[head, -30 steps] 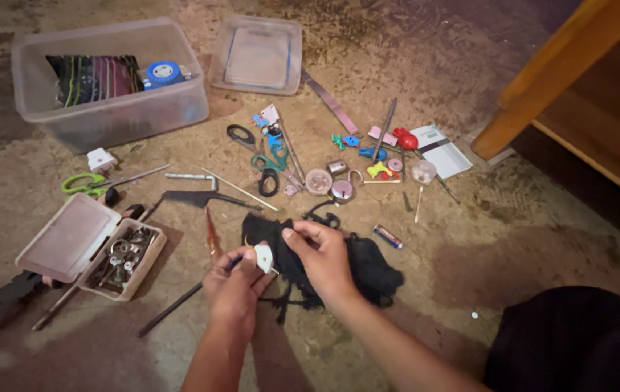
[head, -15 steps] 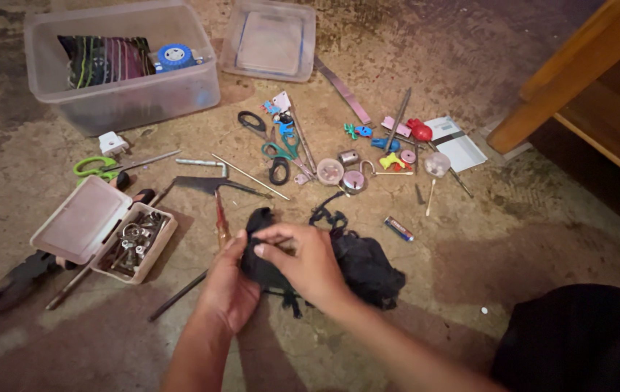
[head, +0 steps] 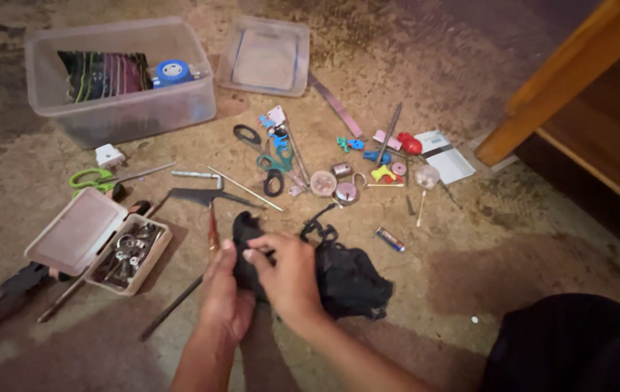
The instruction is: The person sits on the floor and uses a screwdriver to tighten screws on a white electrical plug adapter. They manipulate the plug and wires while surrounded by various tools and parts.
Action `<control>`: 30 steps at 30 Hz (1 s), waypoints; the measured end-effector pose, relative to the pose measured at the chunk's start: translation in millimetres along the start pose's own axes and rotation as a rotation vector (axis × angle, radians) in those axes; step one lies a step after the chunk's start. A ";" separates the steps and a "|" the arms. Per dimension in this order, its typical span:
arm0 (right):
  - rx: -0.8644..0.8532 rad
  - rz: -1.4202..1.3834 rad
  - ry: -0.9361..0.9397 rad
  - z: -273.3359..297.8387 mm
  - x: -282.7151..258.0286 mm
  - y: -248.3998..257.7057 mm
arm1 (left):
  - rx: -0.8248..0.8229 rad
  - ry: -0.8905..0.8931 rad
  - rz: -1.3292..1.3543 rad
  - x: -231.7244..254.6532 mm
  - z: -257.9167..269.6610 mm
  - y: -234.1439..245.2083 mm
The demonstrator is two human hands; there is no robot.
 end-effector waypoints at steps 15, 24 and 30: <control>-0.058 -0.072 0.086 8.3 16.3 -2.8 | 0.140 -0.115 -0.178 1.9 0.6 5.6; -0.130 -0.043 -0.051 23.2 29.8 15.1 | 0.117 0.037 -0.056 -0.7 3.0 5.6; 0.102 -0.368 -0.218 23.0 72.1 4.3 | -0.042 -0.041 -0.184 -0.3 5.6 10.1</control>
Point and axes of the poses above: each hand's wrist, its own z-axis away from the middle knuckle, its own y-axis out of the back of the hand, x = y × z, the point moved 6 cm from there along -z, towards the middle knuckle, and after that the axes turned 5 degrees about -z, right-handed, at the moved point
